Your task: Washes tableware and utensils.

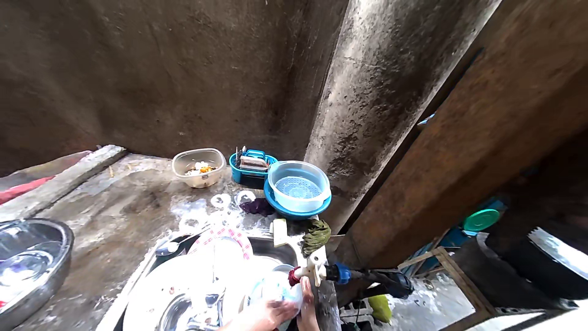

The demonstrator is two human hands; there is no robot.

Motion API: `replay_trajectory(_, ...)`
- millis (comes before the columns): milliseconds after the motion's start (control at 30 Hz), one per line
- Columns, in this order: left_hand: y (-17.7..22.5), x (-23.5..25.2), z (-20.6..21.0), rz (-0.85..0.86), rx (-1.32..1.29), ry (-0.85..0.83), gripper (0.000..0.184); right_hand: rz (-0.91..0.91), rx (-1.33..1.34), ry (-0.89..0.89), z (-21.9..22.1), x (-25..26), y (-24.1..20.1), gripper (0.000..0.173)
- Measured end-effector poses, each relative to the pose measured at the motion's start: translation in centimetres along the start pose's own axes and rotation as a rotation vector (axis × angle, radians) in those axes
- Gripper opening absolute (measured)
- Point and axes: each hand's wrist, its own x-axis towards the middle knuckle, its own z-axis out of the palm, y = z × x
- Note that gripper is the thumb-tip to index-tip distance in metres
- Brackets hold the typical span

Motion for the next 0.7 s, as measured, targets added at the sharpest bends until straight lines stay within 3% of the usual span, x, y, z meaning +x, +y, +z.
replay_trajectory(100,-1.6,-0.4,-2.0,0.23,0.107,0.107,0.013,-0.013,0.056,0.02,-0.4,0.3,0.7,0.045)
replay_trajectory(167,-1.1,0.4,-3.2,0.145,0.068,0.046,0.011,-0.025,0.073,0.039,-0.2,0.4,0.5,0.044)
replay_trajectory(267,0.7,2.6,-4.1,-0.322,0.001,-0.178,0.051,-0.066,0.029,-0.003,0.4,0.3,-0.7,0.044)
replay_trajectory(333,1.2,3.9,-3.0,-0.492,-0.075,-0.175,0.062,-0.072,-0.031,-0.041,0.9,0.3,-1.6,0.042)
replay_trajectory(500,1.2,4.0,-0.6,-0.502,-0.55,0.061,0.041,-0.079,-0.033,-0.029,0.2,1.0,-1.1,0.034)
replay_trajectory(600,0.8,3.8,-1.6,-0.389,-0.165,-0.146,0.051,-0.047,0.002,-0.032,0.2,0.7,-0.1,0.042)
replay_trajectory(667,1.4,4.5,-2.0,-0.513,-0.075,-0.179,0.073,-0.028,-0.016,-0.06,0.3,0.5,-0.1,0.046)
replay_trajectory(700,1.9,4.9,-2.0,-0.596,-0.087,-0.164,0.074,-0.03,-0.036,-0.053,0.5,0.5,-0.3,0.044)
